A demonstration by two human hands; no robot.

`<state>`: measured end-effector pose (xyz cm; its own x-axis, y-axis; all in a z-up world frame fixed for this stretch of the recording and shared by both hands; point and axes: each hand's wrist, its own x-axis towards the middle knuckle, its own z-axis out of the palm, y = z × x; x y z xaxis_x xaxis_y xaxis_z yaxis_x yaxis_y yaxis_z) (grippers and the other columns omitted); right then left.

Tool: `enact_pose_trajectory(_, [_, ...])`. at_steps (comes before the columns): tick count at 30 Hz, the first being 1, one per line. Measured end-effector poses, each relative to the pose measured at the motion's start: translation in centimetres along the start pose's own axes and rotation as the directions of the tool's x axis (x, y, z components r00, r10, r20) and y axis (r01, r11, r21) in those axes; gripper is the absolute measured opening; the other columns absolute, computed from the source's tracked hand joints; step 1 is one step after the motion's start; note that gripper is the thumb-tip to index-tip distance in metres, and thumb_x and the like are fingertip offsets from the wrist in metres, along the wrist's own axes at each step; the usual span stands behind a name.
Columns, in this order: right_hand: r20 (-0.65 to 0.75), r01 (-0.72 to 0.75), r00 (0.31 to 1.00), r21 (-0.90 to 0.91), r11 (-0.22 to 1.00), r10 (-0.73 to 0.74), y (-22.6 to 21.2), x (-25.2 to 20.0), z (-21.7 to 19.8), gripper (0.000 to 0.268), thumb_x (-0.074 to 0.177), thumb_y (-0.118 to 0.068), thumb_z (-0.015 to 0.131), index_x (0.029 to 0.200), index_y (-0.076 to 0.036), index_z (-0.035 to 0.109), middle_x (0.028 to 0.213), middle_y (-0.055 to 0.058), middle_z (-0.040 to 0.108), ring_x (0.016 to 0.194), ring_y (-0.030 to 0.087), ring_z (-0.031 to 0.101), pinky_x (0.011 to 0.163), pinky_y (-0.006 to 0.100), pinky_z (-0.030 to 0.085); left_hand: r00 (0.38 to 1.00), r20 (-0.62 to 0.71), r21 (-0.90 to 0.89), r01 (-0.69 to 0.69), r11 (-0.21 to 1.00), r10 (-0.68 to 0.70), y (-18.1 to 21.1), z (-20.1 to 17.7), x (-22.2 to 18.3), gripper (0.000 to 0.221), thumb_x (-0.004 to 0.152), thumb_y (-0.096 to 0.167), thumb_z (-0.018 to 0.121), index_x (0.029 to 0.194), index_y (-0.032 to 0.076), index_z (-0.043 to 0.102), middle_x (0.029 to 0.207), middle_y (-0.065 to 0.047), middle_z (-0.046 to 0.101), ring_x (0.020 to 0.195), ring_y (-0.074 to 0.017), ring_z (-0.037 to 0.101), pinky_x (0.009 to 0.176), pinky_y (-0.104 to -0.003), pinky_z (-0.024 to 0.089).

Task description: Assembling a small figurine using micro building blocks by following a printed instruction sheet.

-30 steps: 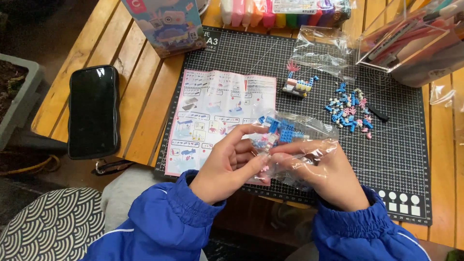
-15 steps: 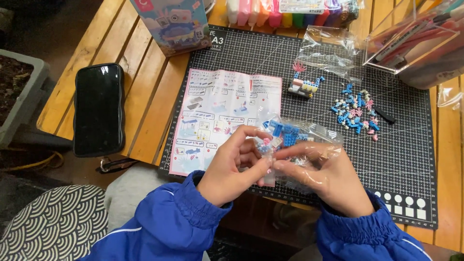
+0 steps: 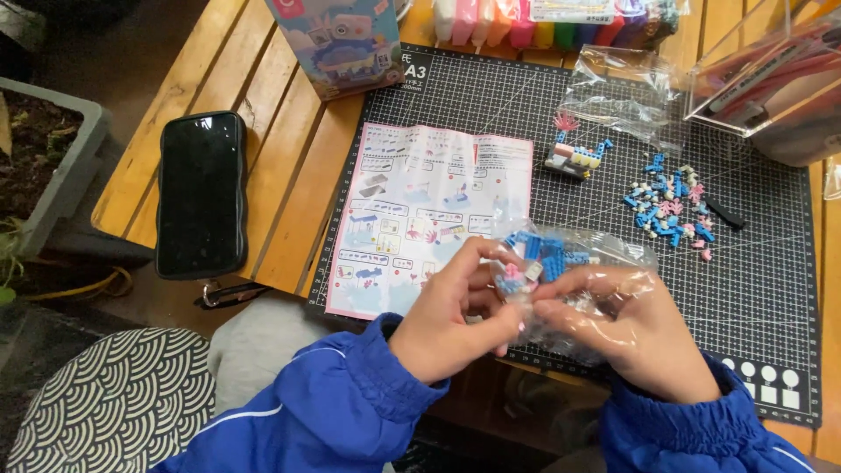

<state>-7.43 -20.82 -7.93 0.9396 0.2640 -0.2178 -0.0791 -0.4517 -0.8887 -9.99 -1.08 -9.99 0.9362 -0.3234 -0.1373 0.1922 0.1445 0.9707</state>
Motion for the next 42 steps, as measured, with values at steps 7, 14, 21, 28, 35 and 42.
enact_pose_trajectory(7, [-0.037,-0.114,0.993,-0.108,0.988,0.111,1.0,-1.3,-1.1,0.017,0.062,-0.015,0.087,0.074,-0.005,0.089,0.069,0.006,0.087,0.062,0.012,0.075,0.059,0.024,0.055,0.999,0.027,-0.046,-0.04,0.998,0.042,-0.2,1.3,-0.6,0.033,0.084,0.008,0.062,0.112,0.011,0.044,0.108,-0.009,0.062,0.06,-0.0171,0.067,0.058,-0.025,0.054])
enact_pose_trajectory(14, [-0.137,-0.224,0.971,-0.231,0.947,0.196,6.0,-2.7,-2.7,0.019,0.052,-0.014,0.09,0.069,-0.004,0.09,0.064,0.01,0.087,0.057,0.017,0.073,0.056,0.031,0.053,1.0,0.029,-0.057,0.005,0.998,-0.004,-0.4,2.7,-0.5,0.029,0.083,0.016,0.064,0.108,0.011,0.05,0.085,-0.002,0.057,0.056,-0.008,0.051,0.057,-0.025,0.046])
enact_pose_trajectory(21, [-0.201,-0.314,0.94,-0.185,0.931,0.277,3.9,-2.7,-2.6,0.016,0.058,-0.01,0.087,0.07,0.0,0.091,0.066,0.016,0.088,0.056,0.022,0.075,0.052,0.035,0.056,0.999,0.02,-0.06,0.049,0.997,-0.048,-0.7,3.8,0.1,0.03,0.086,0.011,0.058,0.114,0.01,0.048,0.083,-0.009,0.064,0.057,-0.0177,0.064,0.062,-0.033,0.056])
enact_pose_trajectory(28, [-0.212,-0.326,0.932,-0.142,0.935,0.293,3.9,-2.6,-2.5,0.014,0.064,-0.007,0.084,0.073,0.003,0.087,0.065,0.016,0.084,0.057,0.022,0.07,0.056,0.035,0.051,1.0,0.005,-0.046,0.009,0.999,-0.009,-0.9,4.0,0.4,0.023,0.086,0.014,0.057,0.107,0.012,0.048,0.097,-0.004,0.059,0.056,-0.0111,0.048,0.059,-0.029,0.045])
enact_pose_trajectory(35, [-0.213,-0.232,0.96,-0.238,0.943,0.182,2.2,-2.4,-2.0,0.014,0.063,-0.016,0.083,0.071,-0.004,0.087,0.067,0.009,0.085,0.059,0.016,0.073,0.059,0.031,0.053,1.0,0.028,-0.037,0.011,0.999,-0.01,-0.6,3.3,0.6,0.023,0.085,0.011,0.057,0.106,0.013,0.047,0.097,-0.009,0.058,0.054,-0.0182,0.062,0.057,-0.03,0.054])
enact_pose_trajectory(42, [-0.213,-0.239,0.956,-0.164,0.957,0.202,2.6,-2.3,-1.6,0.018,0.059,-0.016,0.086,0.071,-0.002,0.088,0.065,0.012,0.085,0.061,0.018,0.072,0.058,0.034,0.051,0.999,0.032,-0.053,0.042,0.998,-0.04,-0.3,2.9,0.5,0.028,0.083,0.011,0.06,0.108,0.009,0.049,0.093,-0.007,0.062,0.054,-0.0175,0.063,0.055,-0.032,0.058])
